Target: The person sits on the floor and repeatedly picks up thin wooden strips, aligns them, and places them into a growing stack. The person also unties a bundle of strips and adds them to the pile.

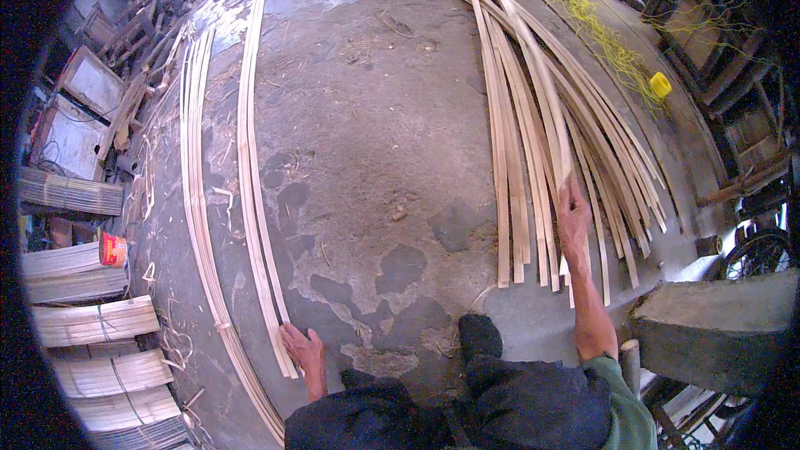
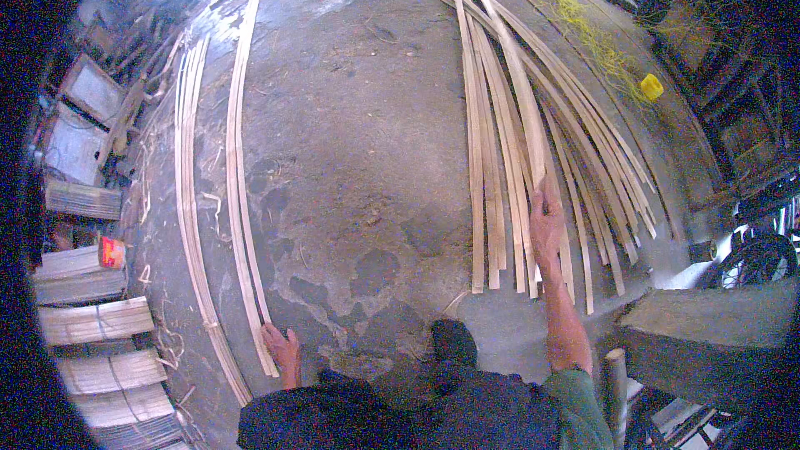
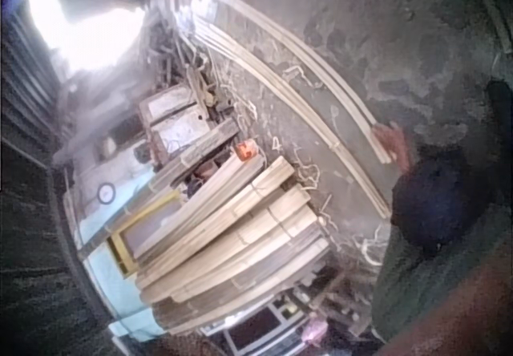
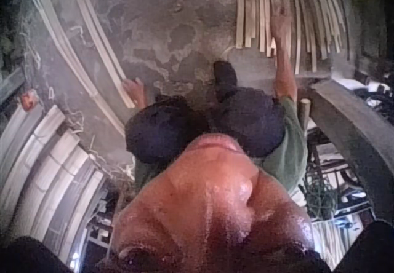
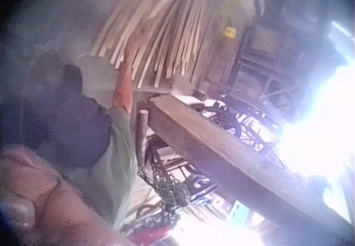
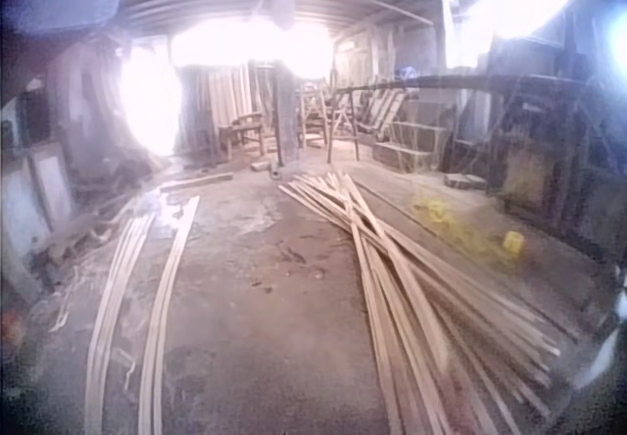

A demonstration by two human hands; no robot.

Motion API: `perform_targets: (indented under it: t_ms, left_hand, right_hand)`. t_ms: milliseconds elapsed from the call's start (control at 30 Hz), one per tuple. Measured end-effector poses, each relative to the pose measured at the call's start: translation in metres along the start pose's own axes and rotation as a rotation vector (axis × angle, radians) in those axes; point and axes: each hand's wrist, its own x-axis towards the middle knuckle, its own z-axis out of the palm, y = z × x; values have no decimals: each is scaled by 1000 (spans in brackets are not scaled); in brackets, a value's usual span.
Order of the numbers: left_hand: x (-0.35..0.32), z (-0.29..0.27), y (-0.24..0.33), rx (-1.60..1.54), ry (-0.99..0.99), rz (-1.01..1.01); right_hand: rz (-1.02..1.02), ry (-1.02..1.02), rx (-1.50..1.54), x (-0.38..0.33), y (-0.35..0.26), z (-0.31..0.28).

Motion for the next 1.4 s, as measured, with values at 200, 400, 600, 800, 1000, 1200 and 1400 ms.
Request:
perform_targets:
  t_ms: [200, 400, 600, 800, 1000, 1200, 1400]
  left_hand:
    - [-1, 8, -7, -23, 22, 29]
    - [1, 2, -3, -40, -1, 15]
    - [13, 37, -43, -117, 114, 142]
    - [11, 5, -12, -411, 131, 68]
    - [7, -44, 63, -907, -388, 19]
    - [-51, -6, 144, -1080, -740, 342]
    - [-61, -35, 162, -853, -843, 573]
  right_hand:
    - [-173, 99, 77, 4, 10, -7]
    - [59, 44, -195, -17, 26, -2]
    - [33, 23, -184, -18, 73, -12]
    - [-281, 175, -658, -14, 127, -20]
    - [-270, -198, -249, -72, 85, 46]
    - [-57, -917, 272, -185, -15, 166]
    - [257, -851, 486, -174, -28, 158]
